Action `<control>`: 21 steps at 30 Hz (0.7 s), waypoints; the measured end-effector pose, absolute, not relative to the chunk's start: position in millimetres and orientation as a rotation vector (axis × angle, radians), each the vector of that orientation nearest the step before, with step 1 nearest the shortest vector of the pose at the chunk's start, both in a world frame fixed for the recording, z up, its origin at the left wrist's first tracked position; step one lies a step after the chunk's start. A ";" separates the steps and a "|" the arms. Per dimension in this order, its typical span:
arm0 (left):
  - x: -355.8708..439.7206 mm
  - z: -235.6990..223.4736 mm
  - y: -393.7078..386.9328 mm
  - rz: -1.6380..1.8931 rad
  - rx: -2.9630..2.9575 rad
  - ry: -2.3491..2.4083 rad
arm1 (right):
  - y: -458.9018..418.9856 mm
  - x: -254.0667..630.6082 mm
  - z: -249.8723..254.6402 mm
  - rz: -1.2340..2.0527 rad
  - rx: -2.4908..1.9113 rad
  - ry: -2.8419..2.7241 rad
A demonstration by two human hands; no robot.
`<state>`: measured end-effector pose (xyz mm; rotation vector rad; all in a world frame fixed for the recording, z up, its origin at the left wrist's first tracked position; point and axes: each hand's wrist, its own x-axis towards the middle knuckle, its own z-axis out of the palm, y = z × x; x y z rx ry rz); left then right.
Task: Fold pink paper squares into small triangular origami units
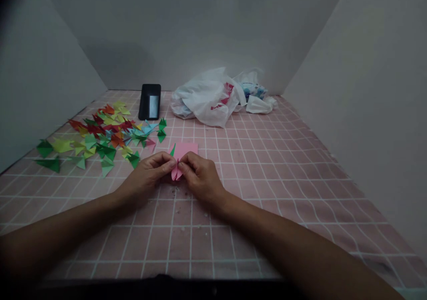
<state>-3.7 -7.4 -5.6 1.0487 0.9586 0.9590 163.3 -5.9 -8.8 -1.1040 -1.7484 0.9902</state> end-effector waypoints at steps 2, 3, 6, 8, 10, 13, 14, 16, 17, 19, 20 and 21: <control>-3.9 -5.4 -7.2 0.965 1.060 0.957 | -6.1 163.0 -8.3 0.996 -1.104 -1.746; -4.0 -5.2 -7.1 0.969 1.070 0.963 | -6.2 162.9 -8.1 0.999 -1.106 -1.746; -4.2 -3.8 -6.6 0.968 1.124 0.996 | -6.8 162.8 -7.4 1.022 -1.119 -1.734; -4.5 -2.9 -6.3 0.963 1.169 1.017 | -7.1 162.9 -7.6 1.028 -1.125 -1.724; -4.9 -2.4 -6.2 0.956 1.213 1.029 | -7.0 162.9 -8.1 1.022 -1.123 -1.720; -5.2 -2.4 -6.5 0.974 1.294 1.041 | -6.7 162.8 -9.0 1.023 -1.116 -1.721; -5.1 -2.5 -6.8 0.984 1.319 1.047 | -6.7 162.7 -9.2 1.023 -1.113 -1.725; -4.7 -2.8 -7.2 1.009 1.353 1.058 | -6.8 162.5 -9.1 1.022 -1.108 -1.722; -4.4 -3.0 -7.4 1.016 1.362 1.059 | -7.1 162.4 -9.0 1.024 -1.105 -1.717; -3.8 -3.3 -7.6 1.026 1.376 1.057 | -7.7 162.2 -8.5 1.030 -1.101 -1.709; -3.7 -3.4 -7.7 1.028 1.386 1.058 | -8.0 162.1 -8.2 1.031 -1.101 -1.708; -3.8 -3.5 -7.7 1.030 1.401 1.061 | -8.3 162.0 -8.0 1.033 -1.100 -1.709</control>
